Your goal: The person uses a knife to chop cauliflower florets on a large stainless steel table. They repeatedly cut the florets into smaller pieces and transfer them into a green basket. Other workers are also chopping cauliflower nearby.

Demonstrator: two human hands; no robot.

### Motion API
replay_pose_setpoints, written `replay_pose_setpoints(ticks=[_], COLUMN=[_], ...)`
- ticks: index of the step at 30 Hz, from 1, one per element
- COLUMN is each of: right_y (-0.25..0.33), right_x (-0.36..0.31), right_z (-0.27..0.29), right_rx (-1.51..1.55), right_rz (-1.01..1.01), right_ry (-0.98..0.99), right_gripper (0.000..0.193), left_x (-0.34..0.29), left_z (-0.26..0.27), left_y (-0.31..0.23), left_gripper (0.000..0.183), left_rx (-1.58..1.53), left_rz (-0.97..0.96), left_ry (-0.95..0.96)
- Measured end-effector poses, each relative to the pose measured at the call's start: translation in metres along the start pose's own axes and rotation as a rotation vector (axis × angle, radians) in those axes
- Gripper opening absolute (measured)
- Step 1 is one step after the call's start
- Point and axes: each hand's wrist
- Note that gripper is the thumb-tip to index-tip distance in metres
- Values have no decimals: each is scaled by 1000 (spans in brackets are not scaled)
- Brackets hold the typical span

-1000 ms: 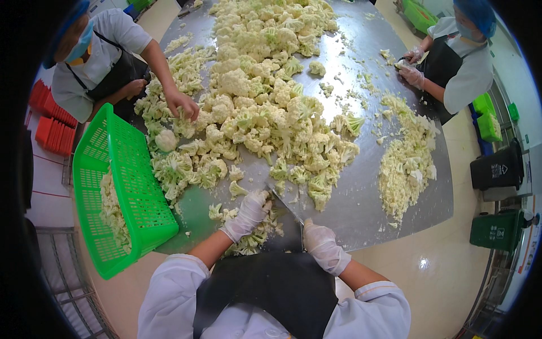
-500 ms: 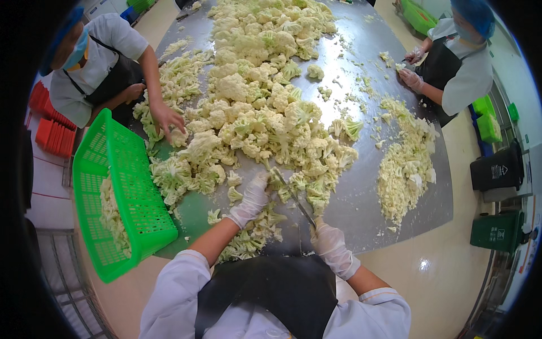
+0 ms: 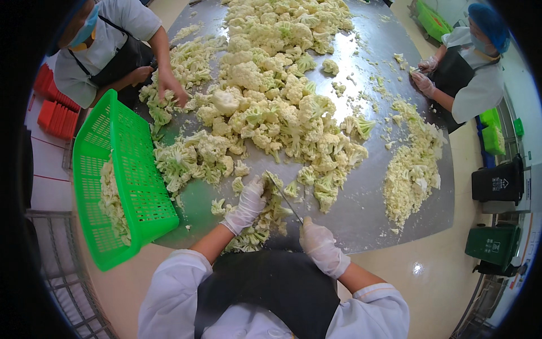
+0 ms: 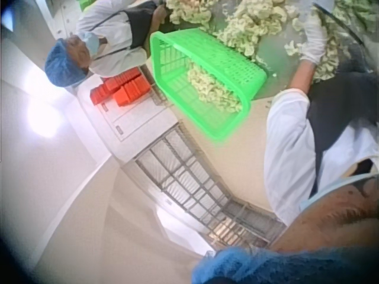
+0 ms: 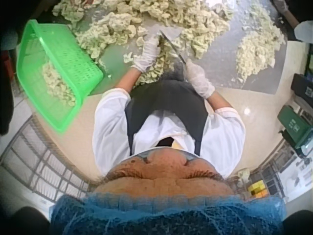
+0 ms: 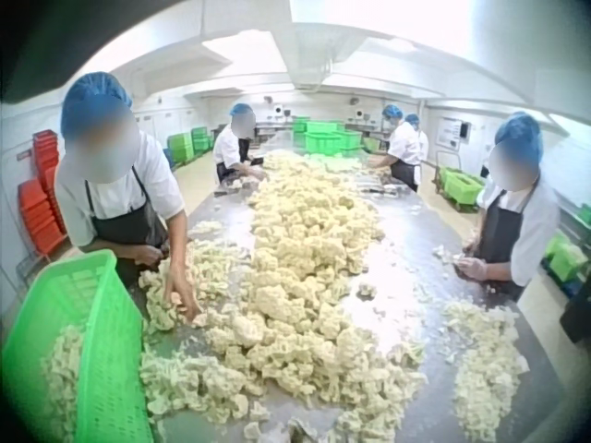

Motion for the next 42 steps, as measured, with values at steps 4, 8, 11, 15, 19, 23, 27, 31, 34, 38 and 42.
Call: replay_pose_setpoints(ticks=[4,8,11,15,19,23,27,31,34,38,42], right_y=[4,-7,-11,-15,-16,-15,-11,0,1,8,16], right_x=[23,37,37,18,0,-2,10,28,27,27,43], right_z=[-4,3,4,7,13,19,18,7,1,-9,-16], right_rx=[-30,309,380,184,46,5,59,72,52,68,249], right_rz=[-18,-94,-39,33,69,38,29,69,62,39,62], right_ry=[-15,86,-71,-190,-87,-37,39,37,57,100,14], right_gripper=[19,20,20,18,17,17,19,22,23,23,25], left_x=[0,5,5,2,1,5,6,2,-6,-12,-9], left_z=[2,9,12,9,1,-2,3,10,19,25,25], left_y=[3,15,24,30,29,27,24,21,20,19,18], left_gripper=[23,18,17,15,12,12,15,17,16,15,17], left_rx=[12,35,45,96,220,323,274,212,253,222,244], left_rz=[52,-151,-293,-323,-274,-306,-345,-383,-392,-411,-444], left_ry=[119,148,148,148,185,144,149,110,163,285,325])
Point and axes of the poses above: each hand's wrist, its own x-axis towards the middle knuckle, its own z-axis out of the back of the hand, y = z × x, and after that the axes turned 9 degrees about -z, right-handed
